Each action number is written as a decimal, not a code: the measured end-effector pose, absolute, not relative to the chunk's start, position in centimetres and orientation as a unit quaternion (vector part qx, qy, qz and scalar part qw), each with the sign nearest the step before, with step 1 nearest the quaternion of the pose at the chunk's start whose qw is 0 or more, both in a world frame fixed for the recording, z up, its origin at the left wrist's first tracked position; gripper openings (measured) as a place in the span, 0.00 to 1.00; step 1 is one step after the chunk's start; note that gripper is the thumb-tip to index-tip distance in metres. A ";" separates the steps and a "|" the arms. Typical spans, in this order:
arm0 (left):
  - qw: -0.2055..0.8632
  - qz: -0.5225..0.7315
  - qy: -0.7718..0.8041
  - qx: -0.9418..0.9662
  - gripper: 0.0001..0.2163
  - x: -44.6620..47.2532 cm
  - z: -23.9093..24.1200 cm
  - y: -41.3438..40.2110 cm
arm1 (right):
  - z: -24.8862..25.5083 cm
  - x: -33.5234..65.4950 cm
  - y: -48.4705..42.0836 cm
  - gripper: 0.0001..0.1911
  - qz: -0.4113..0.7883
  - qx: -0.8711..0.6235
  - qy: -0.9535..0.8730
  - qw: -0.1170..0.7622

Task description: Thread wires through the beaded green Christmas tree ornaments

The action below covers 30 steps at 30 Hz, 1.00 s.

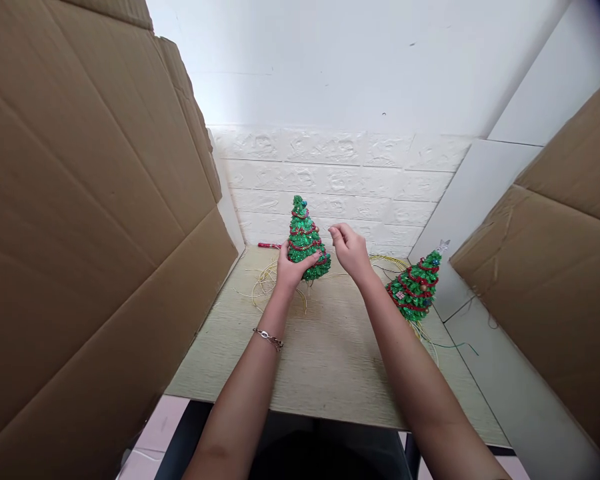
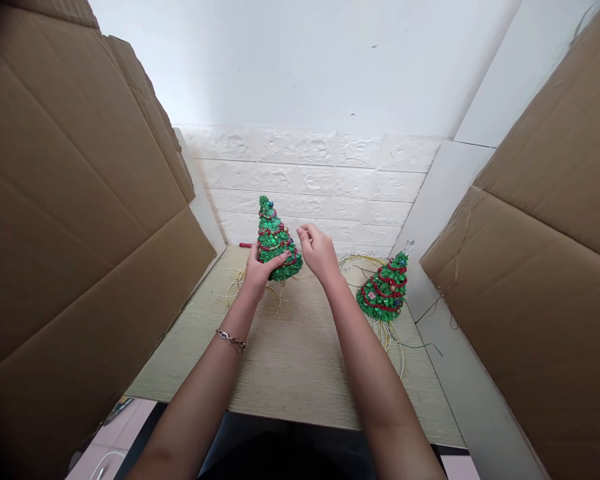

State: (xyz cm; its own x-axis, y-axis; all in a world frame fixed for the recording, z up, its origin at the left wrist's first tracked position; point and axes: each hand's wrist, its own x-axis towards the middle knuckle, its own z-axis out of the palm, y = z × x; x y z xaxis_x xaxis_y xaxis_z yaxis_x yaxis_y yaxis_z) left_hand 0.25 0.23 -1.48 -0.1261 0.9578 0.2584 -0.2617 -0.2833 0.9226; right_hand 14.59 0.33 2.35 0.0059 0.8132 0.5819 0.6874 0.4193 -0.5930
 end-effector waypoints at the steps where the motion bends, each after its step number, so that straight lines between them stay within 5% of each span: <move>1: 0.469 0.659 0.369 0.458 0.32 0.2 -1.4 0.2 | 2.0 14.8 0.6 0.20 0.054 -0.570 -0.714 0.403; 5: 0.467 0.688 0.372 0.413 0.29 -0.1 -0.9 0.2 | -0.5 15.2 1.8 0.16 0.083 -0.642 -0.748 0.149; 9: 0.431 0.700 0.401 0.405 0.28 -0.8 -0.6 0.3 | -3.2 15.1 2.5 0.13 0.115 -0.647 -0.750 0.075; 23: 0.440 0.679 0.411 0.420 0.28 -0.9 -1.7 1.0 | -2.9 13.9 2.2 0.01 0.168 -0.617 -0.769 0.014; 30: 0.455 0.688 0.393 0.407 0.27 -1.1 -1.4 0.9 | -0.4 14.7 1.1 0.05 0.139 -0.642 -0.753 0.035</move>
State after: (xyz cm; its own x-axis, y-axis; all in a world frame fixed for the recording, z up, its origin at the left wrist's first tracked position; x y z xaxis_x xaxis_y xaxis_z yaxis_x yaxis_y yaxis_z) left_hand -1.11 0.94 -1.43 -0.2548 0.9455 0.2027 -0.3052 -0.2776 0.9109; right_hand 14.72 1.13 -0.40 -0.1735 0.9768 -0.1254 0.9571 0.1372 -0.2553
